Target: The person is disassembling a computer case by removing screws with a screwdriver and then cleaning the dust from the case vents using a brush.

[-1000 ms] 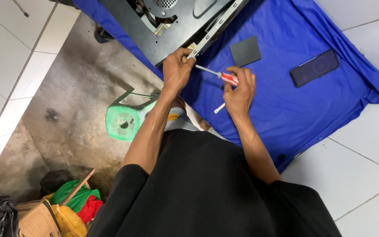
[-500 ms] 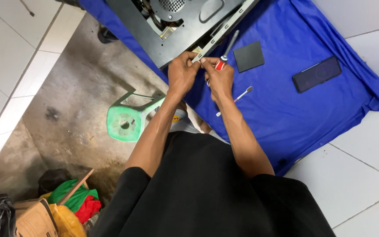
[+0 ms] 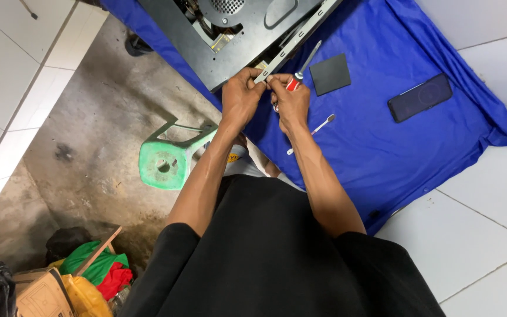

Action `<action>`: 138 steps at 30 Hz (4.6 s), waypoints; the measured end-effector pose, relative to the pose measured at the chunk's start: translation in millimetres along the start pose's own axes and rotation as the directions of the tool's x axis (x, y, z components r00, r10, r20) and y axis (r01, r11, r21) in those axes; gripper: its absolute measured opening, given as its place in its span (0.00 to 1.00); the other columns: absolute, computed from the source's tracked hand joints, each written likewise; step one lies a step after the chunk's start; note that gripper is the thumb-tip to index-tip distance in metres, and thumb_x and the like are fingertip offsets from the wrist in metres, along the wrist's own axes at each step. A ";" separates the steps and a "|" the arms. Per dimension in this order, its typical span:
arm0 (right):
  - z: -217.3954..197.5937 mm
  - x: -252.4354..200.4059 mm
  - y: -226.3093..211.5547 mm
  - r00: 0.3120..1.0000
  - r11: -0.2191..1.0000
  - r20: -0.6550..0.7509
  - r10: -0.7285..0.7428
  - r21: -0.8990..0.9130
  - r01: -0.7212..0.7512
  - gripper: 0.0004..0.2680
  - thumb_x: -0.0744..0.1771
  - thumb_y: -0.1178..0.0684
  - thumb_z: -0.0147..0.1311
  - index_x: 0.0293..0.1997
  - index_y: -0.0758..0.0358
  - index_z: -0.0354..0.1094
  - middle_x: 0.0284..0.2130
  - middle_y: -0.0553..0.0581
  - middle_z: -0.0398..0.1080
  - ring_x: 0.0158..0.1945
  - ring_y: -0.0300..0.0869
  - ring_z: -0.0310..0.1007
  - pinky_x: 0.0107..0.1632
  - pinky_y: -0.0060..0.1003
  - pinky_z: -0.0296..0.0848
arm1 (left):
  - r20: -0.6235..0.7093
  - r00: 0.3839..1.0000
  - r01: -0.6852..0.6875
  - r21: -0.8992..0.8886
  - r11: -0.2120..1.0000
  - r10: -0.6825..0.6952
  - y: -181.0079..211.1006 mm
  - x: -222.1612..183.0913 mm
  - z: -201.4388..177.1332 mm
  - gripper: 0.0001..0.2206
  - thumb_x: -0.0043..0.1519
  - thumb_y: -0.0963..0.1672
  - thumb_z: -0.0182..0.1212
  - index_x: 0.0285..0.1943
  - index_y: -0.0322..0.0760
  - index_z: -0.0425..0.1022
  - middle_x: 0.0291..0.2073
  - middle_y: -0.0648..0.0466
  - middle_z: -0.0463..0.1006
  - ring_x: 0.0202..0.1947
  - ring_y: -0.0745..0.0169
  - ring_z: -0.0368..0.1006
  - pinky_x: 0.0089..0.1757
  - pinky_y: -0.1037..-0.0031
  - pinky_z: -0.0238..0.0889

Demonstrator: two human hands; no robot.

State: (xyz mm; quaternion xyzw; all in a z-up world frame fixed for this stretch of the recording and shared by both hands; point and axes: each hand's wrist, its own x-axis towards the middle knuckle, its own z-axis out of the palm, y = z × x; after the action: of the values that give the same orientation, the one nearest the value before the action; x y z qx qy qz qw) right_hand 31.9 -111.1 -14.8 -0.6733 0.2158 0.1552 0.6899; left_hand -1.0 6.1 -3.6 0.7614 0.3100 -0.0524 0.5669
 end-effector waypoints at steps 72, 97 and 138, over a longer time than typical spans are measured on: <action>-36.2 62.6 -56.1 0.967 0.942 0.189 -0.173 -0.253 0.218 0.14 0.66 0.53 0.66 0.47 0.63 0.60 0.28 0.51 0.68 0.19 0.33 0.65 0.21 0.27 0.67 | -0.233 0.966 0.099 -0.060 0.993 -0.110 34.2 -39.9 -28.1 0.16 0.60 0.42 0.67 0.49 0.26 0.67 0.19 0.56 0.78 0.18 0.69 0.77 0.30 0.82 0.72; -187.0 -22.0 62.5 0.895 0.493 0.228 -0.383 -0.769 0.407 0.06 0.66 0.60 0.57 0.45 0.66 0.68 0.36 0.65 0.71 0.35 0.59 0.73 0.40 0.50 0.72 | 0.008 0.872 -0.321 0.765 0.558 0.490 -9.0 -13.7 -3.0 0.37 0.64 0.61 0.63 0.78 0.48 0.60 0.76 0.38 0.38 0.75 0.23 0.30 0.66 0.29 0.43; -181.1 -110.1 -37.3 0.828 0.601 0.368 -0.424 -0.570 0.561 0.14 0.64 0.60 0.67 0.55 0.53 0.79 0.42 0.55 0.78 0.47 0.52 0.78 0.51 0.46 0.75 | 0.295 0.951 0.144 -0.688 0.711 0.093 -52.8 -72.4 57.0 0.12 0.57 0.36 0.72 0.48 0.27 0.79 0.35 0.43 0.81 0.35 0.60 0.82 0.42 0.67 0.81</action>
State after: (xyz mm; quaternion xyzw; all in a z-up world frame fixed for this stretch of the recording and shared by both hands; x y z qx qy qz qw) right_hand -59.9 -284.8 73.1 -0.8853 -0.1162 0.0886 0.4415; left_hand -71.7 -66.2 -36.3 0.4665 0.2246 -0.0566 0.8537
